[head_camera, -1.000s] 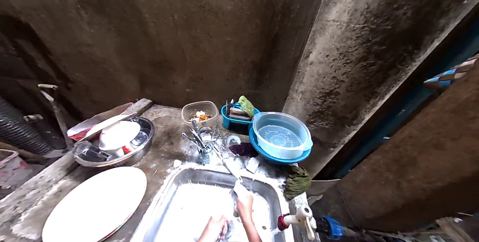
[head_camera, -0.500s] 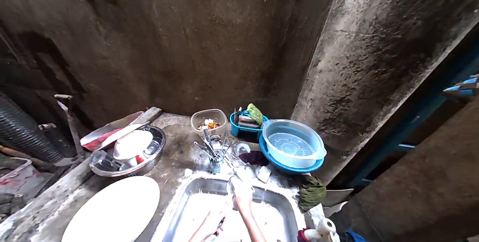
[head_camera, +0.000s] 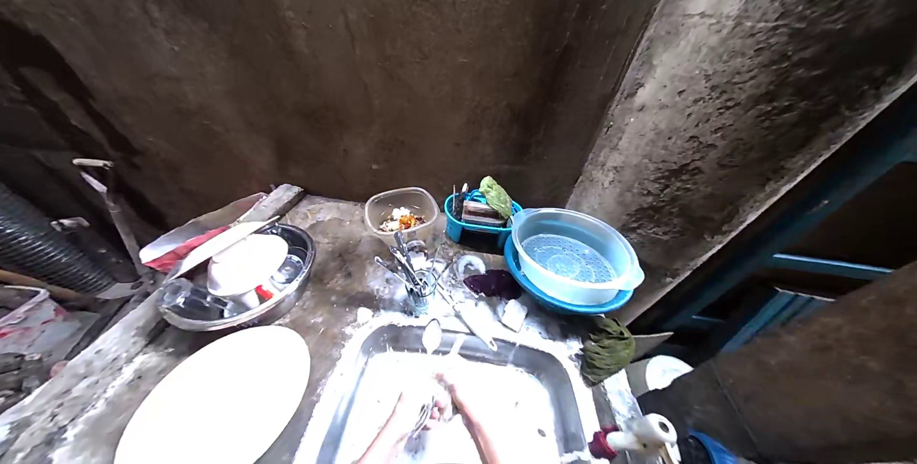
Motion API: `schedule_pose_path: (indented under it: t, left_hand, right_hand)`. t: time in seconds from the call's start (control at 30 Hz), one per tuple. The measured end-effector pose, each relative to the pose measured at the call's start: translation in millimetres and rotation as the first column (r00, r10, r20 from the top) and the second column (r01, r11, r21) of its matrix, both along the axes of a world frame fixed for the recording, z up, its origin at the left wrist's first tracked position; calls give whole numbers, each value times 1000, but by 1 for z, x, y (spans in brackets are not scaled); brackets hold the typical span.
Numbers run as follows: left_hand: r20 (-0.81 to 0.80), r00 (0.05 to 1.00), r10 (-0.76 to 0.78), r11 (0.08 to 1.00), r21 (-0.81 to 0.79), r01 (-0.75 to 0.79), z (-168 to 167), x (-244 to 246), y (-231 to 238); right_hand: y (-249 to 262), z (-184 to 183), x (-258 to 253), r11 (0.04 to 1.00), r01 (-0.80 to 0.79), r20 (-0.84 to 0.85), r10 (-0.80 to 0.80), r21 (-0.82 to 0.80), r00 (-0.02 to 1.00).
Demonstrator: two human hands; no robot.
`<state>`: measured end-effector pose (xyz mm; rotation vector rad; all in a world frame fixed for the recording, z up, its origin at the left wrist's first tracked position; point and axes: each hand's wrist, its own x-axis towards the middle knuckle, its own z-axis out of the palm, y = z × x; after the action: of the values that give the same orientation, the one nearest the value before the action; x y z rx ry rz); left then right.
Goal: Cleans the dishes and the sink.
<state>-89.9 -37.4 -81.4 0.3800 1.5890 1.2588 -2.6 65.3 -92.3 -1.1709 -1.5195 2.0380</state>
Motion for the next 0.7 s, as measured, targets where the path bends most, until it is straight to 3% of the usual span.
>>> schedule_pose_path:
  t: [0.07,0.13,0.2,0.3,0.37,0.4,0.43,0.5,0.57,0.6,0.7]
  left_hand:
    - [108,993,56,998,-44,-51,-3,12,0]
    - [168,979,119,993,-42,-113,-18,28,2]
    - [284,939,193,980,-1,-201,-27,46,9]
    - [412,855,316,940,-13,-341,-16,62,19]
    - [395,844,363,917,11,-399,-16,60,23]
    - [376,852,365,912,40,-408,-18,56,26]
    - [335,865,373,907,62,-416,-18,52,29]
    - [247,889,386,898,122,-424,-16,47,34]
    - [92,932,352,921,142,-362,-17,52,35]
    - [4,946,323,935,156,-320,-20,59,34]
    - [-148,959,242,961,173,-216,-25,77,26]
  right_hand:
    - [-1,7,17,967,224,16,-228,125,974]
    - [-15,13,26,835,471,-55,-476,285,877]
    - [-39,7,33,754,549,-95,-556,360,826]
    - [-77,-9,49,763,376,-94,-388,526,917]
    - [-78,-23,64,651,244,-200,-142,719,969]
    - [-73,-26,74,626,165,-182,-38,762,983]
    - [-68,-26,86,661,80,-123,18,746,992]
    - [-53,-22,101,800,26,-21,-17,599,1000]
    - [-37,-10,90,878,116,-2,-130,464,992]
    - [-32,-5,78,883,123,15,-146,453,989]
    - [-23,-5,46,803,-86,238,-71,590,969]
